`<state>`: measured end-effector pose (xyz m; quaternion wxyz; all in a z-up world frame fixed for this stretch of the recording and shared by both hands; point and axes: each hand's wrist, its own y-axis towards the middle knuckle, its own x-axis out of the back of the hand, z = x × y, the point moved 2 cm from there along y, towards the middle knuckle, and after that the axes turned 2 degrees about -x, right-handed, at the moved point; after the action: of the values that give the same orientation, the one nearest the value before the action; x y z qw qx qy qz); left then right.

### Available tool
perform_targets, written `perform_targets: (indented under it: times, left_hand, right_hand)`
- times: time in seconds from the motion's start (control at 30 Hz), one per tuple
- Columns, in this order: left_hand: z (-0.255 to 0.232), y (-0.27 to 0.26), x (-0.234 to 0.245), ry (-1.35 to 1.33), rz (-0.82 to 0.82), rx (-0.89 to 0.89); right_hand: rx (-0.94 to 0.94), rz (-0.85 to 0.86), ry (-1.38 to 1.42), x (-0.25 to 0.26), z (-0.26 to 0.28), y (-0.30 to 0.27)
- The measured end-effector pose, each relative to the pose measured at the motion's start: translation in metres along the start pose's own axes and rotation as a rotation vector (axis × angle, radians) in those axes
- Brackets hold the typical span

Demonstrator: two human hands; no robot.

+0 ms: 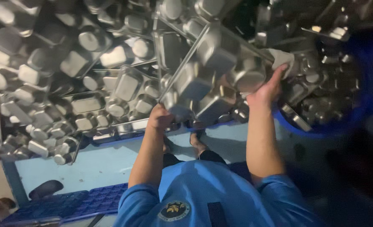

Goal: The person repeatedly picks up stainless steel compartmentalized trays from a large pile, wipes them with a white cloth, and places them onto a stack. The person handles the trays one at a time, wiping both sides before stacking.

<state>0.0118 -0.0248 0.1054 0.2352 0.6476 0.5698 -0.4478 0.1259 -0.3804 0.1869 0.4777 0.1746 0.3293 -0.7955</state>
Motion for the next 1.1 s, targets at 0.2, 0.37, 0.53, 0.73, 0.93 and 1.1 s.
perform_targets:
  times: [0.2,0.37,0.53,0.73,0.93,1.1]
  left_hand:
    - [-0.044,-0.052,-0.006,-0.26,-0.418,-0.278]
    - [-0.122,-0.088,-0.014,-0.425,-0.212,-0.527]
    - [-0.169,-0.126,0.001,-0.306,-0.346,-0.549]
    - [-0.187,-0.171,-0.03,0.653,-0.323,-0.63]
    - [-0.158,-0.157,-0.08,0.441,-0.534,-0.804]
    - [-0.199,-0.176,-0.074,0.42,-0.177,-0.625]
  right_hand:
    - [-0.042,0.186,-0.107,-0.068,-0.069,-0.045]
    - [-0.122,0.185,-0.194,-0.084,-0.199,-0.149]
    - [-0.278,0.179,0.143,-0.101,-0.238,-0.188]
    - [-0.103,0.324,-0.002,-0.174,-0.159,-0.206]
    - [-0.069,0.155,-0.344,-0.206,-0.203,-0.342]
    - [-0.029,0.386,-0.164,-0.196,-0.174,-0.362]
